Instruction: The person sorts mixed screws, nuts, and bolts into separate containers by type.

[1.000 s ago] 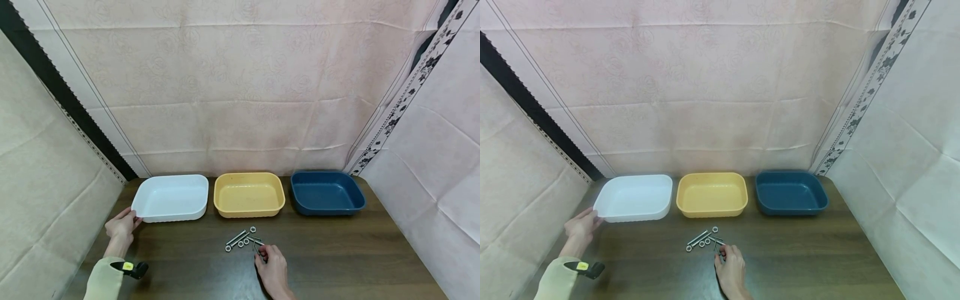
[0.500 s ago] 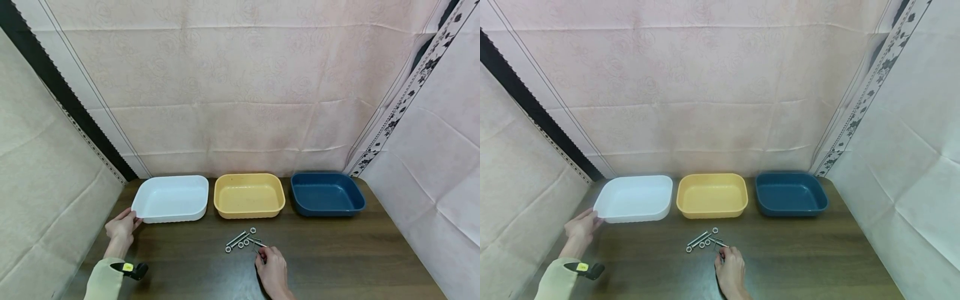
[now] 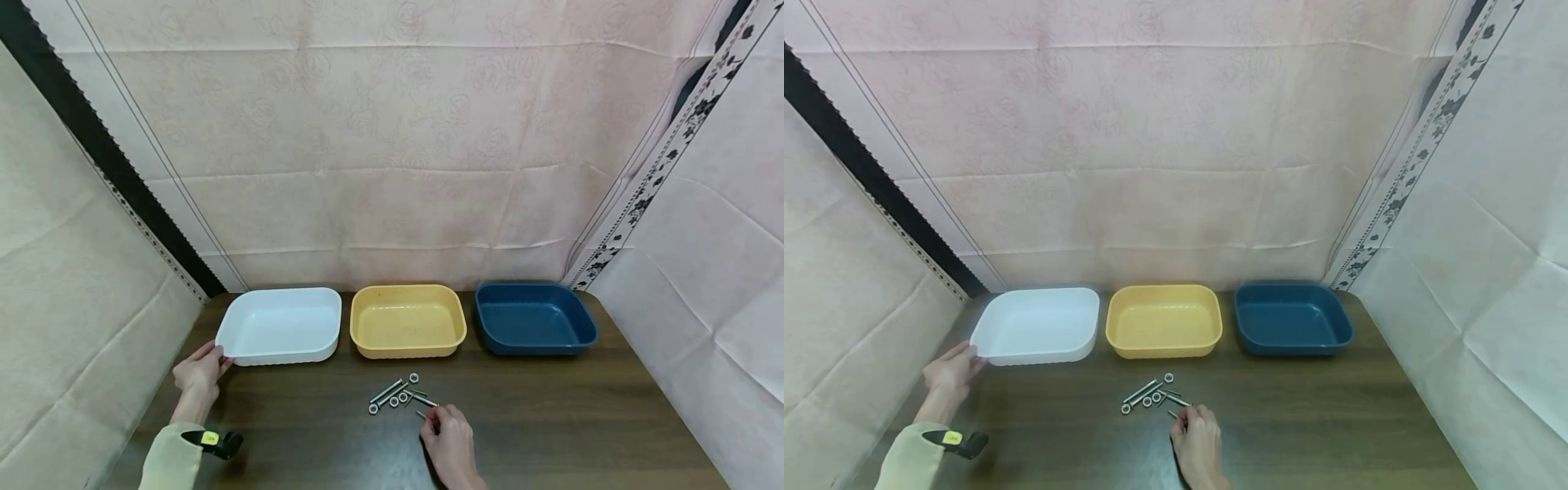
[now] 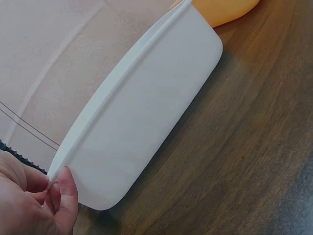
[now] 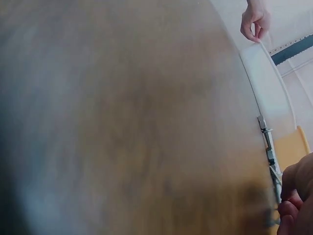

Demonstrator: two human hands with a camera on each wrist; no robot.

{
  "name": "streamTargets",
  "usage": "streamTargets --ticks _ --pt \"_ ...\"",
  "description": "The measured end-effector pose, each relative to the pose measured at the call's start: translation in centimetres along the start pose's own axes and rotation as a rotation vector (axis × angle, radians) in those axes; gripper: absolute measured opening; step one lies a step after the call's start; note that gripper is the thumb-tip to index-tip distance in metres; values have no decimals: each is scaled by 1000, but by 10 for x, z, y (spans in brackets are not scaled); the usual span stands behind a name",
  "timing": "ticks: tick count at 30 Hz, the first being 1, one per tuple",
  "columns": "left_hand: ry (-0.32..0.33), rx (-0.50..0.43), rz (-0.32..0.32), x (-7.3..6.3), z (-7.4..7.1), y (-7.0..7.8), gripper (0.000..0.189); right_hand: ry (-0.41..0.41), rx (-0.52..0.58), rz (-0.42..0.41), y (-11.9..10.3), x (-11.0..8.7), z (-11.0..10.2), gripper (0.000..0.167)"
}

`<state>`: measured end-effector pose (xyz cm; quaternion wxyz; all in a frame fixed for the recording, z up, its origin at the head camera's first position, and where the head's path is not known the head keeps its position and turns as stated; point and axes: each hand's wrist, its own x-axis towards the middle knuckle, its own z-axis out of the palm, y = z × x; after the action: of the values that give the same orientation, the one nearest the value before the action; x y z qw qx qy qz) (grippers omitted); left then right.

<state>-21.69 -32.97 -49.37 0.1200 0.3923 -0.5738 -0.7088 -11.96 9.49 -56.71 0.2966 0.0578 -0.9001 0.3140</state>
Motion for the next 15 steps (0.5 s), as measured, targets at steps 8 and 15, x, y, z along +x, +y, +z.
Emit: streamTargets --ticks 8,15 --pt "3 22 8 0 -1 -1 49 -71 31 -12 -2 17 -10 23" --pt "5 9 -1 -1 0 -1 49 -61 104 -55 -6 35 -13 21"
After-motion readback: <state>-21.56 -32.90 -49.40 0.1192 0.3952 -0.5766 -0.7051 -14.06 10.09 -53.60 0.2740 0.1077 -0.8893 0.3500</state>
